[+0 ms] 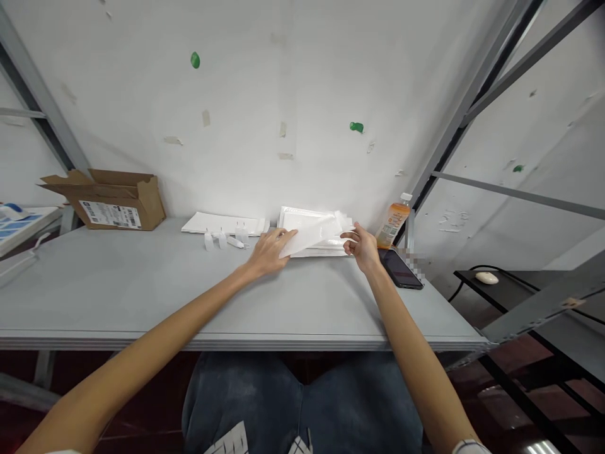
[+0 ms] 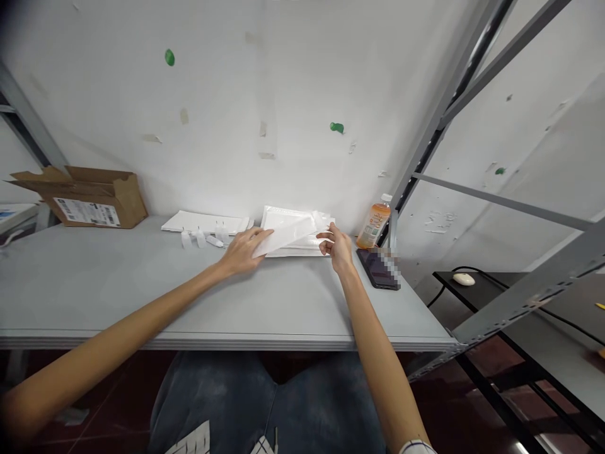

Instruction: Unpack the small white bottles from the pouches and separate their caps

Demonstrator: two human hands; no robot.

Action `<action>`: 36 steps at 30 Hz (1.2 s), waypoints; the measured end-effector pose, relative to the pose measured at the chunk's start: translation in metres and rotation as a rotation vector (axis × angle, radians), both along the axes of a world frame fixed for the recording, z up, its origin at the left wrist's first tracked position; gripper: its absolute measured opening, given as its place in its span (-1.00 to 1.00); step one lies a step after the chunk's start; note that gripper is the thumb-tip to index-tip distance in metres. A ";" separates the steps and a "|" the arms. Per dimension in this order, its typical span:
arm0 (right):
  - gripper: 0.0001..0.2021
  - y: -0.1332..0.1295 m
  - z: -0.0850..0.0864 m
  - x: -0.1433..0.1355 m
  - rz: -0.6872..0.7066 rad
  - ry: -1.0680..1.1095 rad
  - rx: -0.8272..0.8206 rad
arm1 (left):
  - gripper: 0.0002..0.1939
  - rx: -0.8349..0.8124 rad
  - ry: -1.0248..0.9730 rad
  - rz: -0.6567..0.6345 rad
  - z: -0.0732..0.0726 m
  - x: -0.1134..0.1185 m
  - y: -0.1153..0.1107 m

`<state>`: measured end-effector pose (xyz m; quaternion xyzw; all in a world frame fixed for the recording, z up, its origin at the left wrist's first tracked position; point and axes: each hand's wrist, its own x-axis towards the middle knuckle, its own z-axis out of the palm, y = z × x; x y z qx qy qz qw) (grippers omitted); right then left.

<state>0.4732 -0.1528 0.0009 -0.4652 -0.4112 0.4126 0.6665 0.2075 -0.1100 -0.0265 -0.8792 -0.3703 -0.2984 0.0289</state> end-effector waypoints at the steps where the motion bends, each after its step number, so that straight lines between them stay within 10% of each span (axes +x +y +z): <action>1: -0.55 0.000 0.000 0.001 -0.020 -0.013 0.016 | -0.35 0.008 0.005 0.020 0.008 0.007 0.009; 7: -0.47 -0.001 -0.005 0.000 -0.049 -0.155 -0.016 | -0.38 0.039 0.144 0.058 0.047 0.049 0.077; 12: -0.46 0.002 -0.011 0.003 -0.032 -0.220 -0.040 | -0.35 -0.157 0.282 0.176 0.032 0.059 0.106; 18: -0.46 0.005 -0.016 0.006 0.010 -0.244 -0.014 | -0.34 -0.119 0.188 0.240 0.005 0.053 0.118; 36: -0.48 0.006 -0.019 0.002 0.079 -0.346 -0.030 | -0.36 0.171 0.016 0.084 -0.008 0.074 0.089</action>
